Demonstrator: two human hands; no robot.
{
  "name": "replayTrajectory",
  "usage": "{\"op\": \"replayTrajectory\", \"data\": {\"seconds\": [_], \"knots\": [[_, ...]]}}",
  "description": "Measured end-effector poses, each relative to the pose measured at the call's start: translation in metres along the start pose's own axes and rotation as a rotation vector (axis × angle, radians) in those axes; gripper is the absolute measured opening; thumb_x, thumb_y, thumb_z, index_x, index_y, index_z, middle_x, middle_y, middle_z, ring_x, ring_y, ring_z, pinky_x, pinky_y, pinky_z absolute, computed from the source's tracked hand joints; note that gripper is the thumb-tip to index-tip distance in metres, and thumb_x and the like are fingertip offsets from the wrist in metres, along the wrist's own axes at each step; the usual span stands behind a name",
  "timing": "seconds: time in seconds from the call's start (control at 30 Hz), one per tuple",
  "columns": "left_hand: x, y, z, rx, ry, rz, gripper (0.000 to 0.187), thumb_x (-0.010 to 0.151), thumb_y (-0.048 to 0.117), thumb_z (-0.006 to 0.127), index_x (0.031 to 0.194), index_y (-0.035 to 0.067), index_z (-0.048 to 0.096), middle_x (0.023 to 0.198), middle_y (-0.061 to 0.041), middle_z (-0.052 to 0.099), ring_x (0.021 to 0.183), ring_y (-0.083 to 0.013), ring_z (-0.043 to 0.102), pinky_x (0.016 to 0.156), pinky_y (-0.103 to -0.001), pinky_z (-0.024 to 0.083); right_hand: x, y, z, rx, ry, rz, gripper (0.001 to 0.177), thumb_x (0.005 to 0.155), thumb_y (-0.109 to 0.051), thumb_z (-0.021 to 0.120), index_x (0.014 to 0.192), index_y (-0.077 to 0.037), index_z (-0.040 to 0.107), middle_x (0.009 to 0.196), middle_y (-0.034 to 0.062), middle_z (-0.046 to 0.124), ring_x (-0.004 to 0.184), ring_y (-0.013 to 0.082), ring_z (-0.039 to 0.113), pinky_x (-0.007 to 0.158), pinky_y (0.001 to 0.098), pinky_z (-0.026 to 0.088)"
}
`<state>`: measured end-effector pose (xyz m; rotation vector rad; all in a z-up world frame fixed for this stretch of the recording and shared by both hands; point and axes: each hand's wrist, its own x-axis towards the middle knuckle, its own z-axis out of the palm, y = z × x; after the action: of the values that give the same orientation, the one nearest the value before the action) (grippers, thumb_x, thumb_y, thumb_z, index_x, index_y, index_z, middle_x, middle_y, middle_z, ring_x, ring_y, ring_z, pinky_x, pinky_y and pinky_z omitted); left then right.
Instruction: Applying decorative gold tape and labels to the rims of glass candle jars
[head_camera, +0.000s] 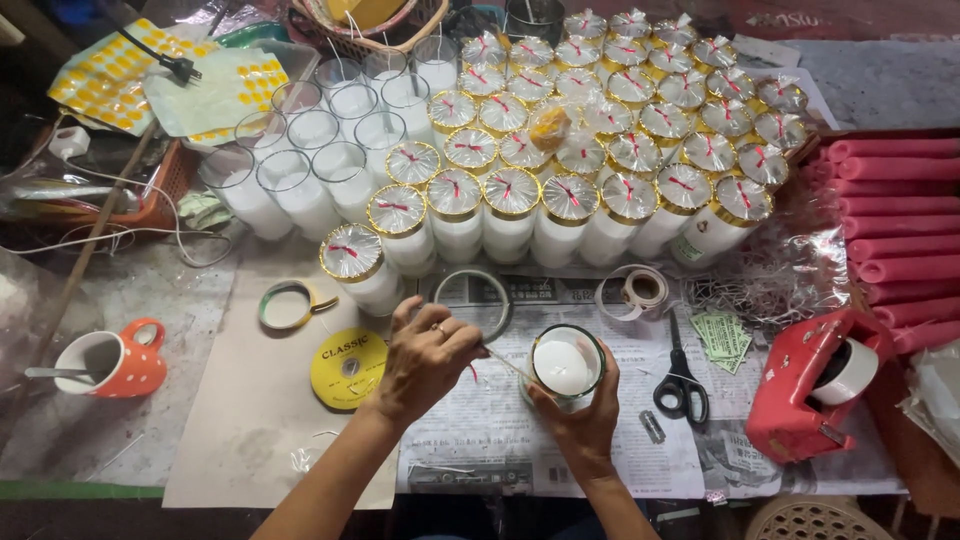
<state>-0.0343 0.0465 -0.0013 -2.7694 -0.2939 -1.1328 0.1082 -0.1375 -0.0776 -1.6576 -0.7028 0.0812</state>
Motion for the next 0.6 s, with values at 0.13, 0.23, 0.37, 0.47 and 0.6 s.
{"op": "replayTrajectory", "data": {"seconds": [0.13, 0.23, 0.37, 0.47, 0.6], "knots": [[0.019, 0.003, 0.023, -0.121, -0.021, -0.086, 0.024, 0.089, 0.041, 0.077, 0.087, 0.02, 0.067, 0.082, 0.005, 0.071, 0.09, -0.0228, 0.06, 0.101, -0.047, 0.036, 0.003, 0.001, -0.002, -0.028, 0.005, -0.053, 0.1, 0.064, -0.03, 0.093, 0.147, -0.003, 0.042, 0.141, 0.0176, 0.057, 0.13, 0.0315, 0.057, 0.107, 0.0376, 0.049], [0.027, 0.01, 0.038, -0.214, 0.018, -0.135, 0.023, 0.087, 0.041, 0.078, 0.085, 0.021, 0.066, 0.083, 0.008, 0.069, 0.089, -0.0196, 0.06, 0.098, -0.043, 0.036, 0.007, -0.004, -0.008, 0.057, -0.052, 0.01, 0.103, 0.063, -0.024, 0.094, 0.148, -0.003, 0.04, 0.14, 0.0164, 0.056, 0.129, 0.0288, 0.056, 0.108, 0.0366, 0.048], [0.027, 0.018, 0.043, -0.264, -0.031, -0.198, 0.024, 0.08, 0.042, 0.082, 0.086, 0.022, 0.069, 0.084, 0.008, 0.073, 0.089, -0.0195, 0.061, 0.091, -0.041, 0.036, 0.021, -0.006, -0.019, 0.046, -0.192, -0.061, 0.098, 0.065, -0.03, 0.093, 0.144, 0.0, 0.043, 0.135, 0.0167, 0.06, 0.125, 0.0293, 0.06, 0.107, 0.0367, 0.05], [0.024, 0.02, 0.04, -0.271, -0.074, -0.219, 0.024, 0.079, 0.042, 0.083, 0.085, 0.023, 0.07, 0.086, 0.01, 0.074, 0.087, -0.019, 0.061, 0.085, -0.04, 0.037, 0.036, -0.013, -0.028, 0.102, -0.333, -0.107, 0.093, 0.068, -0.025, 0.092, 0.143, 0.0, 0.044, 0.138, 0.0175, 0.059, 0.129, 0.0312, 0.059, 0.11, 0.0391, 0.047], [0.019, 0.027, 0.03, -0.274, -0.103, -0.263, 0.022, 0.086, 0.043, 0.076, 0.083, 0.023, 0.067, 0.083, 0.009, 0.073, 0.084, -0.0201, 0.06, 0.072, -0.041, 0.038, 0.051, -0.019, -0.038, 0.137, -0.548, 0.001, 0.096, 0.069, -0.025, 0.091, 0.148, -0.006, 0.04, 0.143, 0.0139, 0.057, 0.132, 0.0287, 0.057, 0.112, 0.0404, 0.044]]}}
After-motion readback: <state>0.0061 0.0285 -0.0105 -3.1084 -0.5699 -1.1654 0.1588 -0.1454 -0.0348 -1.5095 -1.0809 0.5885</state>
